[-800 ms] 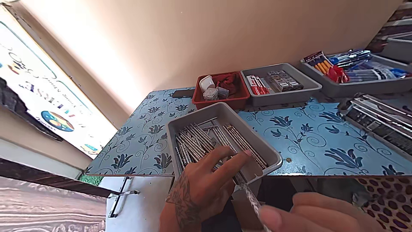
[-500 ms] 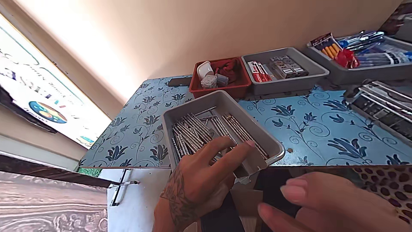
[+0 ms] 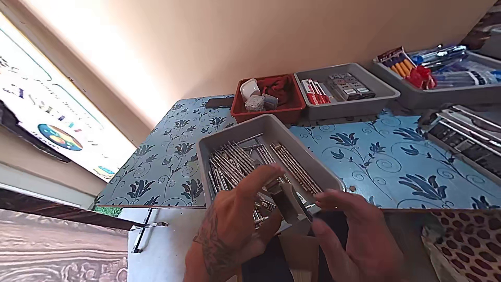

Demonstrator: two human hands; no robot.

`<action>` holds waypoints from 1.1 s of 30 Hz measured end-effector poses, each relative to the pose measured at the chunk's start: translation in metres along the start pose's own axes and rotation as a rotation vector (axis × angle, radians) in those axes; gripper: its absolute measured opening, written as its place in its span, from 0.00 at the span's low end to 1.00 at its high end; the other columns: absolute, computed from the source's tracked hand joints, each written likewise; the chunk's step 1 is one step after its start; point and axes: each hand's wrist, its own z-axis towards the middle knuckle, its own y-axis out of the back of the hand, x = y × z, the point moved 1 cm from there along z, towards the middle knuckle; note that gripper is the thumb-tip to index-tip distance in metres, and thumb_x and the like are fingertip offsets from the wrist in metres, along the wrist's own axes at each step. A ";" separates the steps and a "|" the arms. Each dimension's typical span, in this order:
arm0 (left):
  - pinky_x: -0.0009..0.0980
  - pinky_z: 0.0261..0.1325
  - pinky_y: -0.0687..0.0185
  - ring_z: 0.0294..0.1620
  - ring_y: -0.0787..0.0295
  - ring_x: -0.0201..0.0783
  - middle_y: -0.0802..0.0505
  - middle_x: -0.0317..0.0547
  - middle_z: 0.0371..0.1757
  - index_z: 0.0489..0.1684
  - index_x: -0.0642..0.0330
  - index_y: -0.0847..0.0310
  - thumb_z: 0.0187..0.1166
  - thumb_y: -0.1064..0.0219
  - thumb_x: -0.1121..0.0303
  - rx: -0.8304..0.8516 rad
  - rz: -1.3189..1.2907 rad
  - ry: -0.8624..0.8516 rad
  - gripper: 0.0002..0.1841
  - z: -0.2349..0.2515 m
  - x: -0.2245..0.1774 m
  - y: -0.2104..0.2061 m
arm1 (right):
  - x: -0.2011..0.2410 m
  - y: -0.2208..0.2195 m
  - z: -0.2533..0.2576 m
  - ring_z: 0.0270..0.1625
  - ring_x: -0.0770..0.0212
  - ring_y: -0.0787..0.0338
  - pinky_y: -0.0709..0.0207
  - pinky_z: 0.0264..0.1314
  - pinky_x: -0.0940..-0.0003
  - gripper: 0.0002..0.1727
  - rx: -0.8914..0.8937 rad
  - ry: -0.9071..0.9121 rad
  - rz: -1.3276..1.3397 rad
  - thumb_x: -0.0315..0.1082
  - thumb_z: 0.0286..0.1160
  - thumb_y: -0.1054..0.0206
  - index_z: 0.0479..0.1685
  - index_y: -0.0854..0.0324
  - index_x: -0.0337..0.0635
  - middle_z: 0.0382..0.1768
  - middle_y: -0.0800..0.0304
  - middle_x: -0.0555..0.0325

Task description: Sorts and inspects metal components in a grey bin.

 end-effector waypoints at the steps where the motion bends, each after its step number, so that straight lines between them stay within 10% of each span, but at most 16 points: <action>1: 0.17 0.48 0.15 0.56 0.10 0.24 0.08 0.43 0.65 0.78 0.55 0.39 0.72 0.26 0.64 0.010 0.022 0.034 0.34 -0.001 -0.002 0.002 | -0.007 0.002 0.004 0.54 0.77 0.11 0.19 0.60 0.83 0.16 0.043 -0.004 -0.068 0.42 0.87 0.38 0.60 0.19 0.40 0.49 0.09 0.59; 5: 0.18 0.45 0.13 0.52 0.08 0.24 0.07 0.48 0.62 0.76 0.60 0.28 0.71 0.25 0.61 -0.029 0.112 0.104 0.32 0.002 0.001 0.005 | -0.045 0.003 0.037 0.39 0.52 0.06 0.13 0.41 0.56 0.13 0.482 -0.097 -0.467 0.35 0.81 0.38 0.48 0.10 0.37 0.38 0.07 0.48; 9: 0.18 0.51 0.13 0.51 0.08 0.25 0.06 0.51 0.57 0.67 0.68 0.19 0.69 0.25 0.62 -0.041 0.112 0.067 0.28 0.006 0.006 0.003 | -0.043 -0.008 0.091 0.57 0.35 0.13 0.25 0.61 0.38 0.16 1.213 -0.506 -0.548 0.36 0.85 0.35 0.52 0.17 0.26 0.49 0.12 0.33; 12: 0.20 0.61 0.16 0.59 0.09 0.29 0.06 0.53 0.59 0.66 0.69 0.17 0.68 0.23 0.60 -0.029 0.133 0.055 0.29 0.005 0.010 0.002 | -0.043 -0.029 0.104 0.59 0.33 0.14 0.27 0.61 0.36 0.16 1.403 -0.538 -0.675 0.35 0.85 0.36 0.47 0.19 0.25 0.51 0.14 0.30; 28: 0.24 0.60 0.17 0.58 0.10 0.27 0.06 0.44 0.59 0.80 0.70 0.36 0.62 0.25 0.66 0.106 -0.067 0.128 0.41 0.006 0.023 0.001 | -0.048 -0.038 0.099 0.57 0.33 0.14 0.28 0.58 0.36 0.18 1.360 -0.518 -0.724 0.37 0.87 0.41 0.43 0.19 0.25 0.47 0.13 0.31; 33: 0.23 0.64 0.17 0.61 0.11 0.28 0.08 0.50 0.64 0.88 0.76 0.52 0.62 0.26 0.72 0.121 -0.184 0.115 0.49 0.008 0.024 0.004 | -0.044 -0.006 0.072 0.40 0.32 0.08 0.20 0.40 0.35 0.16 0.620 -0.331 -0.598 0.34 0.83 0.39 0.44 0.15 0.26 0.34 0.10 0.33</action>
